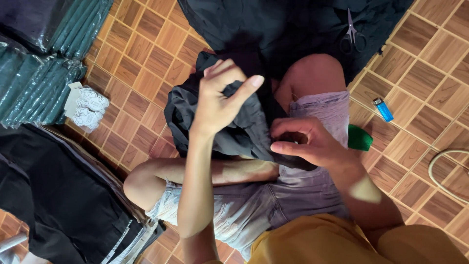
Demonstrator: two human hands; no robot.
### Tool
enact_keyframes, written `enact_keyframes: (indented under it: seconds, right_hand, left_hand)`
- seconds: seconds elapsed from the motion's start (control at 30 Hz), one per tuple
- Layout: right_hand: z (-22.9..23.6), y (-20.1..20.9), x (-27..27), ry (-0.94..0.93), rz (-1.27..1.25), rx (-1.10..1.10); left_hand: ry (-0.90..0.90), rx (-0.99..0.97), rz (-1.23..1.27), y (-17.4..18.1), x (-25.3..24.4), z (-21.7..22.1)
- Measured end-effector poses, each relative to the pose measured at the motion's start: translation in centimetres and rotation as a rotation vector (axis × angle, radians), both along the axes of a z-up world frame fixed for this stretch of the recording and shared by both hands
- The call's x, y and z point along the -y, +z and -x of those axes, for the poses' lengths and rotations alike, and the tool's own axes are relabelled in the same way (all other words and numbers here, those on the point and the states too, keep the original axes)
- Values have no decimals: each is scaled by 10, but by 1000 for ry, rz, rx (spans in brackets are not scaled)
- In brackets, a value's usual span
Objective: Repairing or modifying a black fabric bag by cutting excess material with scissors and sealing edges with a lighter.
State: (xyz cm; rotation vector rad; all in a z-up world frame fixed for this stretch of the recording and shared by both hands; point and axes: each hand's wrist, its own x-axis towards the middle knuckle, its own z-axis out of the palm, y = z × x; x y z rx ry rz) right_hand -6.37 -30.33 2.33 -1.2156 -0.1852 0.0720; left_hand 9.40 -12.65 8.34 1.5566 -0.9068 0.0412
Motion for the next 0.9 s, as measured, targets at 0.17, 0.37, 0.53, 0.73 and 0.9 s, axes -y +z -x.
enact_keyframes:
  seconds: [0.17,0.37,0.53,0.73,0.9]
  right_hand:
    - [-2,5,-12,-168,71,-46]
    - [7,-8,-21,-389,106,-125]
    - [6,1,-32,-431,70,-93]
    - [2,14,-37,-441,113,-6]
    - [-2,23,-36,-453,206,2]
  left_hand:
    - [319,188,-252,6,6,19]
    - [238,-28,-87,8,-24,55]
    - [203,-137,10,3,-33,84]
    - [236,-141,53,3,-32,89]
    - [267,-139,89,-5,-29,90]
